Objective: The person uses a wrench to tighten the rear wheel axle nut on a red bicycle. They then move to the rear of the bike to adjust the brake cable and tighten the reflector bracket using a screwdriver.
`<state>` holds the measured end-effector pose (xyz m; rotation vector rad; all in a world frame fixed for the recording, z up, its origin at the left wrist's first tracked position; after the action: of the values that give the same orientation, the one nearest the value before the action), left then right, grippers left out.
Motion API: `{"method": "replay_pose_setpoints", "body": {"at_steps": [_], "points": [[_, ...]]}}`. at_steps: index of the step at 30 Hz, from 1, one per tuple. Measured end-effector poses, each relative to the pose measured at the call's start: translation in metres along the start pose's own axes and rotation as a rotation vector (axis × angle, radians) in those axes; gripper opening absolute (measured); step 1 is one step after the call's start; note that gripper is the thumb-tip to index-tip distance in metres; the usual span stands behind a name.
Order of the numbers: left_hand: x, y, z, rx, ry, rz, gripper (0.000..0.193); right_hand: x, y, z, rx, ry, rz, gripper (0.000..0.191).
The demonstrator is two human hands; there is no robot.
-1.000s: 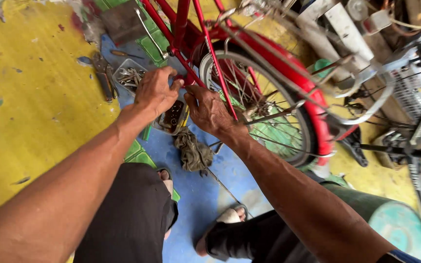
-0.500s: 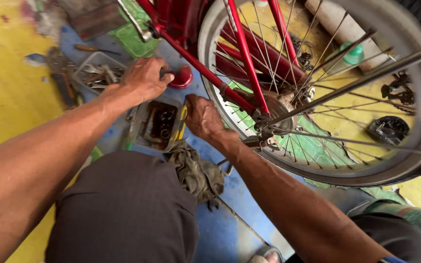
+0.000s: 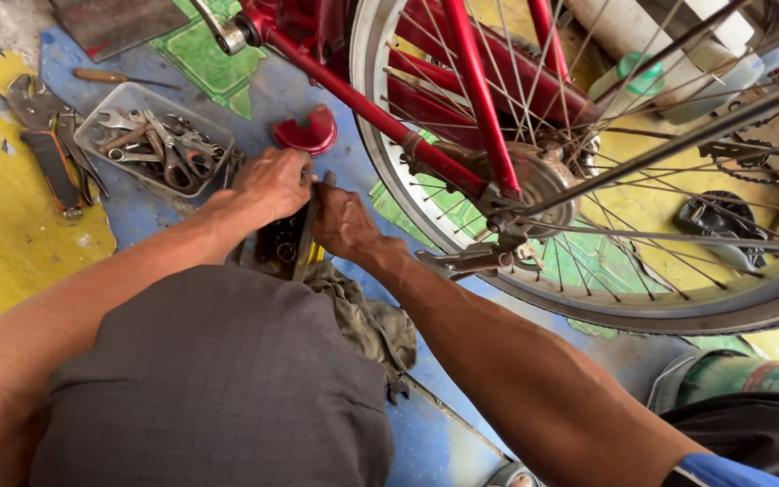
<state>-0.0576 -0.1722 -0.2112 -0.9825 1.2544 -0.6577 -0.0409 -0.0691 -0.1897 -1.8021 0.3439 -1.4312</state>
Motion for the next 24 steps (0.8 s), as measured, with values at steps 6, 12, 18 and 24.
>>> {"method": "replay_pose_setpoints", "body": {"at_steps": [6,12,18,24], "points": [[0.009,0.011,-0.009,-0.073,0.122,-0.010,0.039,-0.016,0.002,-0.005,-0.164,-0.042,-0.045,0.020],[0.012,0.016,-0.026,-0.079,0.113,-0.013,0.044,-0.040,0.017,-0.022,-0.119,-0.072,0.182,0.024],[0.006,0.016,-0.041,-0.021,0.138,-0.216,0.052,-0.048,0.031,-0.031,-0.024,0.001,0.314,0.021],[-0.002,0.023,-0.053,0.053,0.202,-0.297,0.069,-0.041,0.029,-0.039,0.031,0.062,0.394,0.023]]}}
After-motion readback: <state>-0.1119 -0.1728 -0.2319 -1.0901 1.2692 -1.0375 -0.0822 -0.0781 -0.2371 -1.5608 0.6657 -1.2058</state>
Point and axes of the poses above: each hand's wrist, its own z-axis away from the middle knuckle, its own y-axis out of the palm, x = y × z, the point moved 10 cm from there along -z, towards the middle knuckle, and after that the axes turned 12 degrees about -x, right-handed, at the moved point
